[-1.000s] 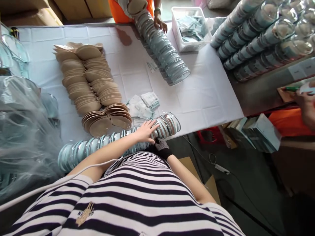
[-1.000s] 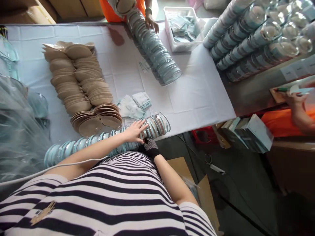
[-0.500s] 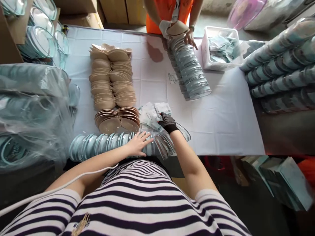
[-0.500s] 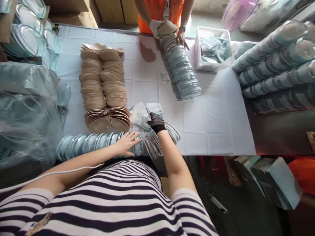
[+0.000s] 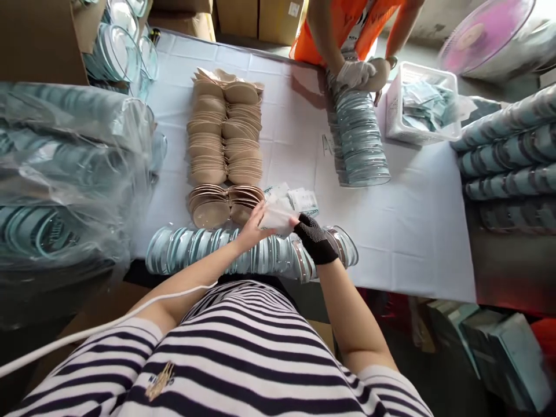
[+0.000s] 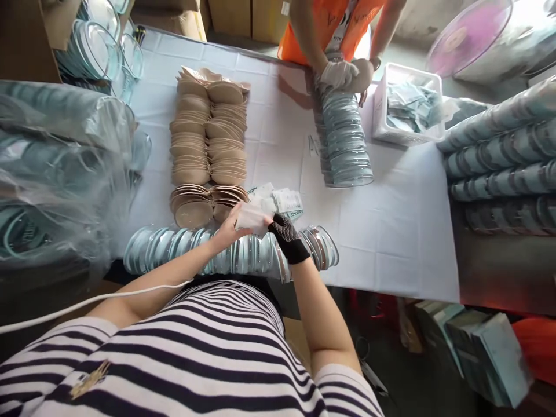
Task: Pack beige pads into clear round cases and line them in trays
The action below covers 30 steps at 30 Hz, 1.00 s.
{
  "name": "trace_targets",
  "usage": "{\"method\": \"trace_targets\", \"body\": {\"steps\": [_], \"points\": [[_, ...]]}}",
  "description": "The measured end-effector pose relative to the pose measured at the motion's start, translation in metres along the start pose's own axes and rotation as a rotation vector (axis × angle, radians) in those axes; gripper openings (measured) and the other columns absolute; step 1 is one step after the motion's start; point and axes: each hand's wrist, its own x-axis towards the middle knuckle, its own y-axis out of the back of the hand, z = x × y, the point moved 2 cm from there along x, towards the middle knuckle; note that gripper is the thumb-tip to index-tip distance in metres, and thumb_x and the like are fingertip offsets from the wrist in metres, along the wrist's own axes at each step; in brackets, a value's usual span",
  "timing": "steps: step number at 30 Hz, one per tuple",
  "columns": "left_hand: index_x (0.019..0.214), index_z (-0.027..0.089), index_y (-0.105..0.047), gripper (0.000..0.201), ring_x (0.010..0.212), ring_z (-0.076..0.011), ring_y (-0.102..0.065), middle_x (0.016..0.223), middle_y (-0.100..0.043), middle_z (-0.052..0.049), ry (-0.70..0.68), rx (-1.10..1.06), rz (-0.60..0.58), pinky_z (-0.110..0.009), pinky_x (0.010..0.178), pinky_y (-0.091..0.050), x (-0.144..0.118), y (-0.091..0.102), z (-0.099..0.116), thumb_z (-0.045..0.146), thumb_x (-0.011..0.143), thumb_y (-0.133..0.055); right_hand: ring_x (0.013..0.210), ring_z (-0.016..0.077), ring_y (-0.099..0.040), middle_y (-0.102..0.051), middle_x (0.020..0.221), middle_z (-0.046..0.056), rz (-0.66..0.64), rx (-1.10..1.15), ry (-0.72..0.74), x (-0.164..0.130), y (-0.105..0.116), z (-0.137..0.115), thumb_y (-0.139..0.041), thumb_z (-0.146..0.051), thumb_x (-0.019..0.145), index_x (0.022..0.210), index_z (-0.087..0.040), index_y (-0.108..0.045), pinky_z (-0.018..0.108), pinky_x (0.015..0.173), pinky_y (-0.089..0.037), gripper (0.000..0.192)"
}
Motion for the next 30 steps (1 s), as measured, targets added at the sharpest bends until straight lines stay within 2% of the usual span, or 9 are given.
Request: {"method": "trace_targets", "body": {"steps": [3,6,11,15,18,21,24,28,30], "points": [[0.096,0.02,-0.072,0.023,0.135,-0.0307,-0.044,0.129,-0.061,-0.012,-0.223,0.028,-0.062,-0.052,0.113,-0.036,-0.007,0.017,0.026,0.04,0.088,-0.064,0.067,0.0135,-0.062,-0.068,0.072,0.002,0.093,0.122,-0.067,-0.027,-0.028,0.008,-0.052,-0.033,0.089,0.083,-0.015,-0.069,0.024,0.061,-0.054,0.025],[0.075,0.02,-0.07,0.018,0.136,-0.0303,-0.043,0.134,-0.059,-0.01,-0.346,0.135,-0.035,-0.054,0.115,-0.031,-0.024,0.029,0.044,0.033,0.086,-0.067,0.059,0.0087,-0.057,-0.063,0.059,-0.004,0.142,0.056,-0.085,-0.045,-0.045,0.025,-0.05,-0.027,0.089,0.069,-0.016,-0.064,0.017,0.055,-0.052,0.027],[0.089,0.02,-0.069,0.013,0.082,-0.017,-0.065,0.086,-0.07,-0.004,-0.264,-0.09,0.011,-0.034,0.079,-0.053,-0.045,0.025,0.045,0.03,0.091,-0.061,0.085,0.015,-0.066,-0.071,0.1,0.005,0.244,0.098,0.017,-0.062,-0.059,0.037,-0.058,-0.04,0.087,0.105,-0.018,-0.065,0.028,0.073,-0.056,0.03],[0.085,0.018,-0.068,0.025,0.078,-0.0171,-0.063,0.085,-0.067,-0.006,-0.211,-0.155,0.052,-0.031,0.072,-0.051,-0.03,0.029,0.024,0.041,0.09,-0.061,0.069,0.0155,-0.057,-0.064,0.073,0.001,0.332,-0.019,0.053,-0.063,-0.07,0.035,-0.071,-0.038,0.076,0.076,-0.02,-0.063,0.031,0.07,-0.052,0.02],[0.095,0.018,-0.068,0.025,0.093,-0.0209,-0.063,0.098,-0.069,-0.009,-0.127,0.106,0.054,-0.036,0.085,-0.05,0.005,0.05,-0.009,0.039,0.094,-0.054,0.063,0.0148,-0.053,-0.06,0.066,-0.001,0.44,-0.11,-0.021,-0.064,-0.072,0.033,-0.067,-0.04,0.078,0.075,-0.02,-0.062,0.029,0.061,-0.047,0.021],[0.102,0.018,-0.071,0.019,0.111,-0.029,-0.056,0.108,-0.069,-0.013,-0.03,0.679,-0.192,-0.046,0.099,-0.041,0.044,0.07,-0.042,0.021,0.085,-0.062,0.062,0.0159,-0.054,-0.06,0.066,0.0,0.397,-0.273,-0.039,-0.064,-0.069,0.032,-0.062,-0.044,0.081,0.074,-0.02,-0.061,0.029,0.059,-0.046,0.025],[0.091,0.016,-0.074,0.017,0.112,-0.0321,-0.054,0.098,-0.07,-0.015,-0.022,0.925,-0.363,-0.049,0.101,-0.036,0.068,0.084,-0.056,0.014,0.082,-0.06,0.077,0.0205,-0.061,-0.067,0.081,0.005,0.302,-0.497,0.042,-0.055,-0.065,0.027,-0.054,-0.039,0.086,0.08,-0.019,-0.063,0.035,0.073,-0.051,0.023],[0.122,0.023,-0.066,0.037,0.105,-0.0261,-0.058,0.114,-0.064,-0.011,-0.074,0.916,-0.285,-0.037,0.089,-0.044,0.074,0.094,-0.046,0.018,0.092,-0.044,0.123,0.0272,-0.052,-0.058,0.133,0.013,0.214,-0.733,0.194,-0.021,-0.061,0.009,-0.059,-0.033,0.084,0.082,-0.019,-0.066,0.042,0.104,-0.043,0.016],[0.139,0.023,-0.053,0.049,0.108,-0.0248,-0.057,0.126,-0.057,-0.011,-0.086,0.914,-0.21,-0.035,0.088,-0.045,0.069,0.095,-0.042,0.015,0.093,-0.04,0.128,0.0273,-0.049,-0.054,0.139,0.012,0.166,-0.786,0.183,-0.002,-0.062,0.002,-0.06,-0.03,0.085,0.082,-0.019,-0.067,0.042,0.107,-0.041,0.013]]}}
